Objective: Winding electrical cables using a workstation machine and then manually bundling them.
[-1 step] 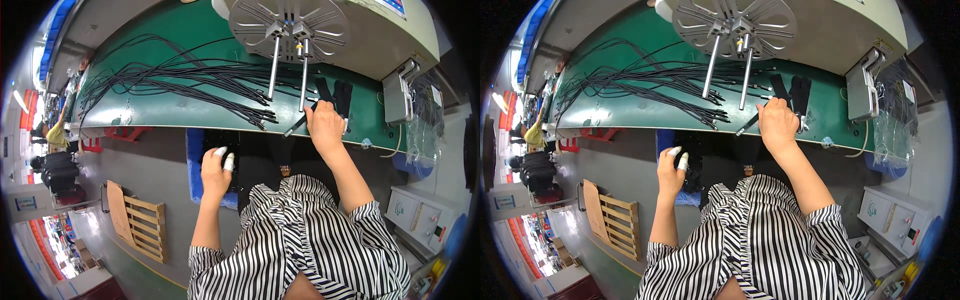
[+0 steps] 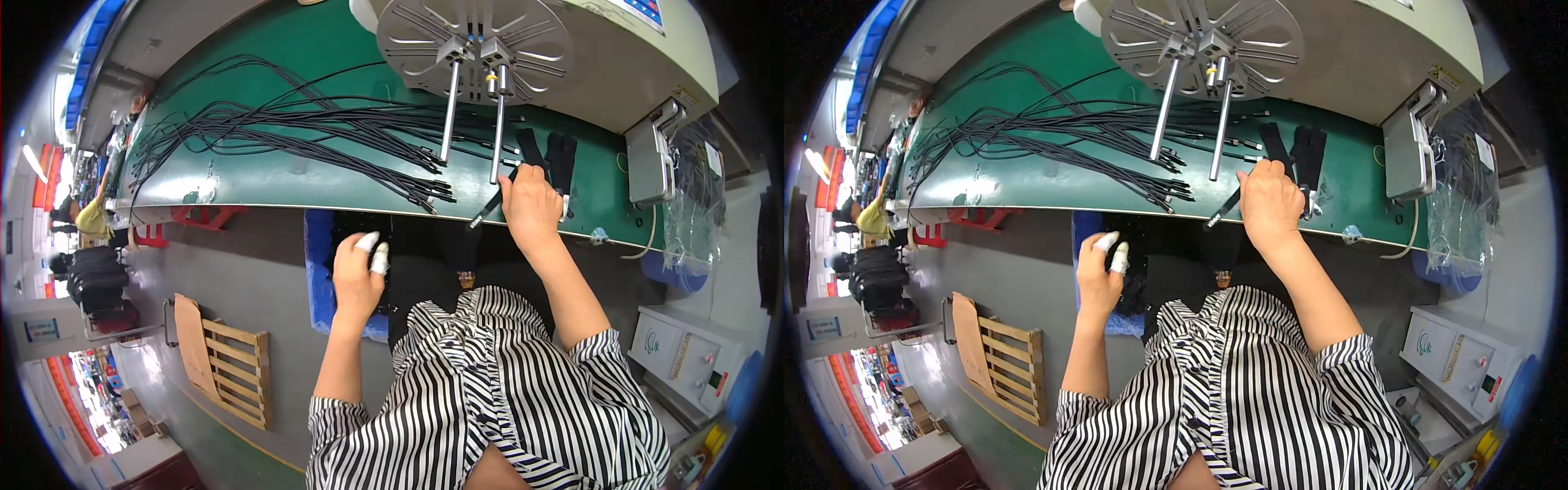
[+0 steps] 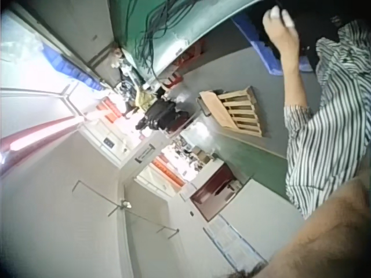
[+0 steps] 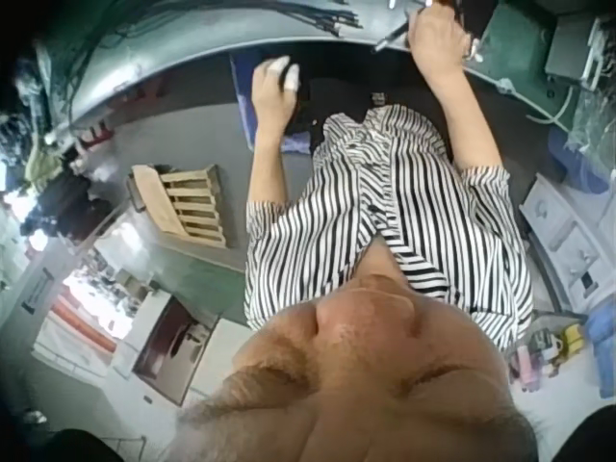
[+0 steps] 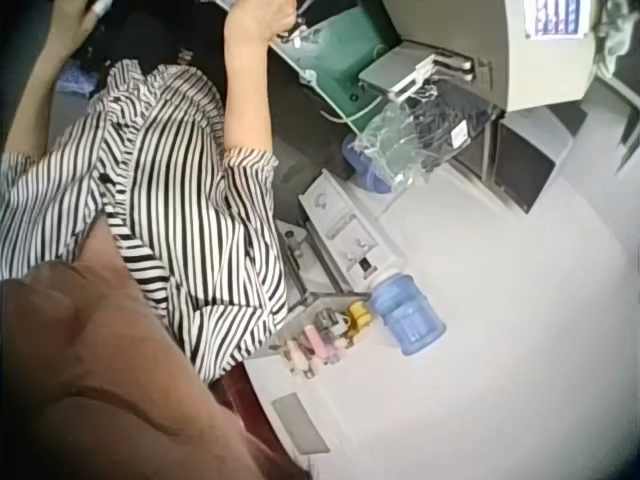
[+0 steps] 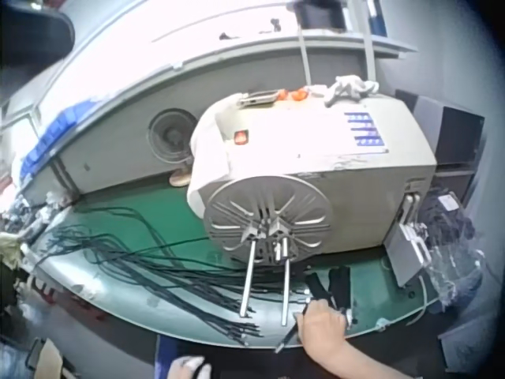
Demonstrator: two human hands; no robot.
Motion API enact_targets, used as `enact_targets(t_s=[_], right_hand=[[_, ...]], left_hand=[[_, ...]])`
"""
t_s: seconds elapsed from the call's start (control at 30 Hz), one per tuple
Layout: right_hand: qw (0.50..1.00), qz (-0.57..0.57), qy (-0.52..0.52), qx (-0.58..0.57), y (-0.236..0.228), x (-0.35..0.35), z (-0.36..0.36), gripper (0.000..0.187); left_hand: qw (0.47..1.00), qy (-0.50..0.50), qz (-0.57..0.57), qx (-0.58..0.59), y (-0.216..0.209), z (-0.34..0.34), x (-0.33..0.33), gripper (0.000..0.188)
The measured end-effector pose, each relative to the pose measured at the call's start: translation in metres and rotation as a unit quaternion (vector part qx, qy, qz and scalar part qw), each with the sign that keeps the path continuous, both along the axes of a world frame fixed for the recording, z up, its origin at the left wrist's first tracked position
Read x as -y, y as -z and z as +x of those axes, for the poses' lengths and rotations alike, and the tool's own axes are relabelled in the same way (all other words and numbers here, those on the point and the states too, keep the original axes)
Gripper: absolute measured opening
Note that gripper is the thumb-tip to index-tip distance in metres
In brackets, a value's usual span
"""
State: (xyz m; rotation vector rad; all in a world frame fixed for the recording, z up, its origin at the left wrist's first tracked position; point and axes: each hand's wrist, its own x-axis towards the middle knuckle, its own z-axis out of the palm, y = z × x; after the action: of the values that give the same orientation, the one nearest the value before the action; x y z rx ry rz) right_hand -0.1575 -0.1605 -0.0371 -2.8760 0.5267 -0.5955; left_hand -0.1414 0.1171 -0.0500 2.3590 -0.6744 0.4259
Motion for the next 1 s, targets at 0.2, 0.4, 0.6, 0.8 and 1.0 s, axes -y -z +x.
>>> enact_targets(t_s=[0.2,0.4,0.6,0.8,1.0], right_hand=[[0.992,0.116,-0.043,-0.005,-0.004,-0.002,-0.008,0.025],[0.979,0.201,-0.016,-0.008,0.005,0.0,-0.015,0.031],[0.968,0.241,-0.052,0.056,-0.003,-0.004,-0.028,0.034],[0.872,0.453,-0.074,0.167,-0.029,0.01,-0.047,0.037],[0.793,0.553,-0.17,0.189,-0.052,0.017,-0.057,0.014]], left_hand=[[0.988,0.11,0.078,0.076,-0.03,0.044,0.052,0.028],[0.982,0.166,0.034,0.077,-0.016,0.068,0.071,0.022],[0.935,0.294,-0.169,-0.104,-0.042,0.01,0.122,0.019],[0.793,0.224,-0.37,-0.429,-0.044,0.001,0.134,0.015],[0.769,0.239,-0.408,-0.431,-0.057,-0.001,0.143,0.016]])
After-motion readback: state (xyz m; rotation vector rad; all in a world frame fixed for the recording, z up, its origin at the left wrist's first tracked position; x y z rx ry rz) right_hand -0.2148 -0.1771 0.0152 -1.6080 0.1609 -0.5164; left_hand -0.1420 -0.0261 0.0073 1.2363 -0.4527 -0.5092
